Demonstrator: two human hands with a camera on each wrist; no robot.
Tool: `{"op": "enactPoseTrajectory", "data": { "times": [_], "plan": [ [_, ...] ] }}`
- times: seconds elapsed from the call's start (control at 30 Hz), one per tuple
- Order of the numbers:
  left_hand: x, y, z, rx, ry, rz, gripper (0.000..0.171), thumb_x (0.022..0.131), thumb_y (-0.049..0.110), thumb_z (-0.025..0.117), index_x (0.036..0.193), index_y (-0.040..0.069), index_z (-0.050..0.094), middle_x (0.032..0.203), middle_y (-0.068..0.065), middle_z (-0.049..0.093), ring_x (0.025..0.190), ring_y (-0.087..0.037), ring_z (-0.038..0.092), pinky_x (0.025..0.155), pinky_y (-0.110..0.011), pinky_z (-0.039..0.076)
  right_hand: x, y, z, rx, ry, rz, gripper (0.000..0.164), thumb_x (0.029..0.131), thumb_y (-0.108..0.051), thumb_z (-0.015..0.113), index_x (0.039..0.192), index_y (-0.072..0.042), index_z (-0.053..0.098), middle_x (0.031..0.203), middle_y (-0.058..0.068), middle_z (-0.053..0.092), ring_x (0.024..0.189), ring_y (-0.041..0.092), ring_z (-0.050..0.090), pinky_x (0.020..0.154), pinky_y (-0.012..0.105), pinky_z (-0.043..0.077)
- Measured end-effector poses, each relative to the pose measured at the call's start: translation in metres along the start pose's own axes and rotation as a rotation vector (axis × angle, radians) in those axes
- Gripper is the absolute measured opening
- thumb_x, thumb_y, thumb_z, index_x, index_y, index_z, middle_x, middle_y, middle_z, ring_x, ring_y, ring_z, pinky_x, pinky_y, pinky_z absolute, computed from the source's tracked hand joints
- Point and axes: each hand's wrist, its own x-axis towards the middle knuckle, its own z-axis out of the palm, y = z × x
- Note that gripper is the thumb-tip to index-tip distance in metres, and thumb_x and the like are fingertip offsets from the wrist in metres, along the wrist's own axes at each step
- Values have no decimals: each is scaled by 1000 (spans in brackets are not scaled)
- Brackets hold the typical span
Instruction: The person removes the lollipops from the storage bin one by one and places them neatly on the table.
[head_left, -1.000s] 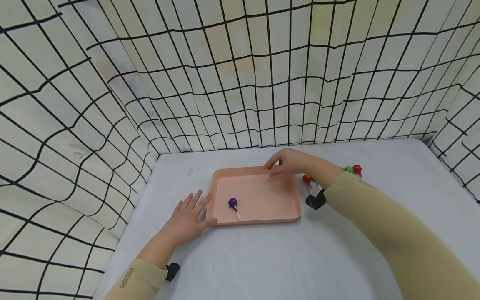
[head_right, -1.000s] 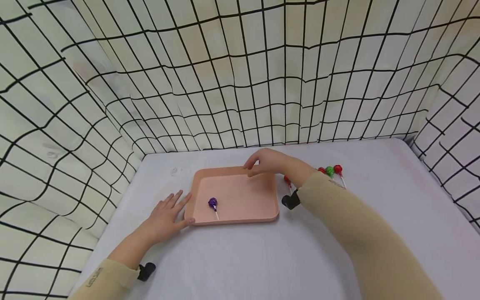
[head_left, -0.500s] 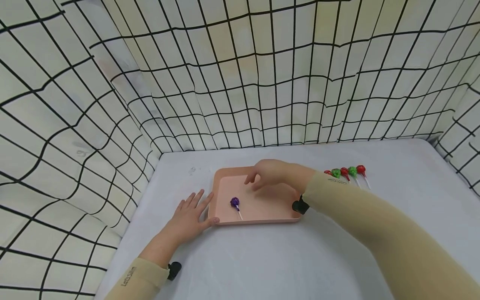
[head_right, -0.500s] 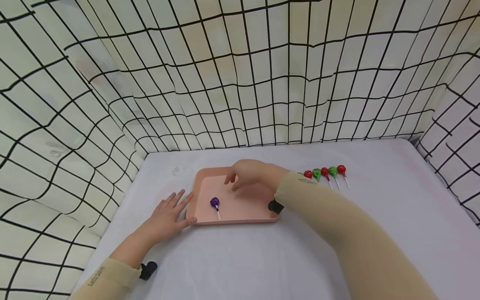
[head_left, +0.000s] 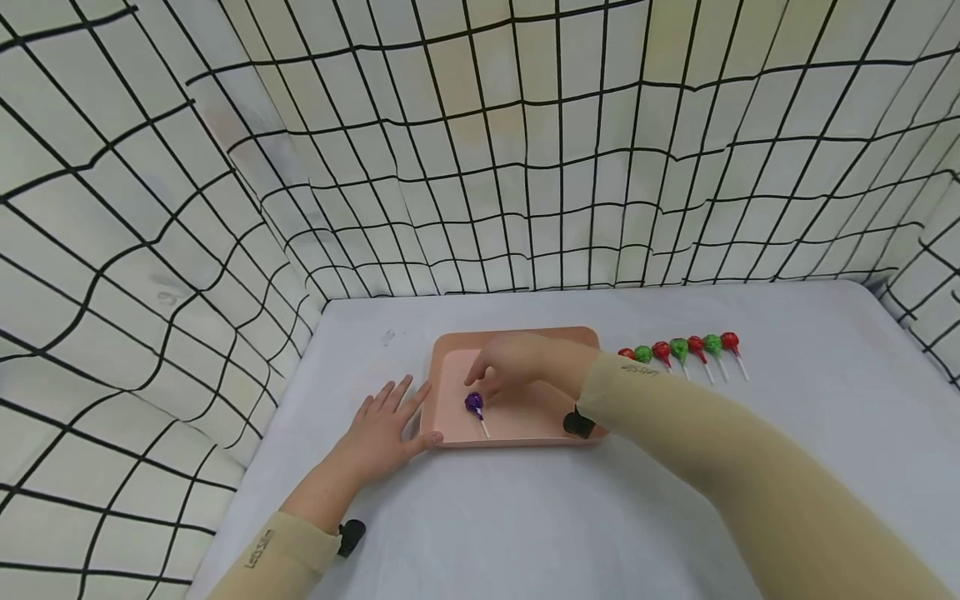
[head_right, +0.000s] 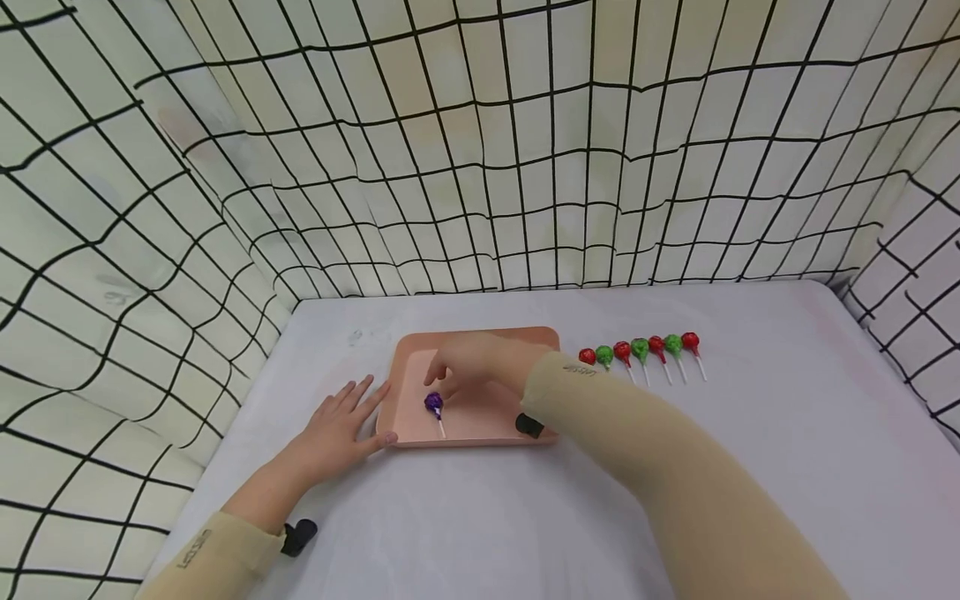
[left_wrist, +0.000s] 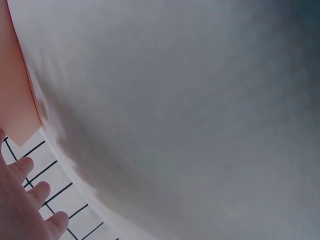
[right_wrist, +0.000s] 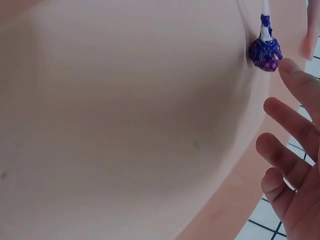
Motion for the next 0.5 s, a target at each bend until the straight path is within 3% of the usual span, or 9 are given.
{"op": "enactPoseTrajectory", "data": {
  "times": [0.5],
  "plan": [
    [0,1,-1,-2,8,7,91,88,73,51,159,23,23,164,-16,19,149,-43,13,116,-65,12,12,-11,7,86,-67,18,25,91,-20,73,114,-28,76,108,-21,68,106,2,58,96,23,46]
  ]
}}
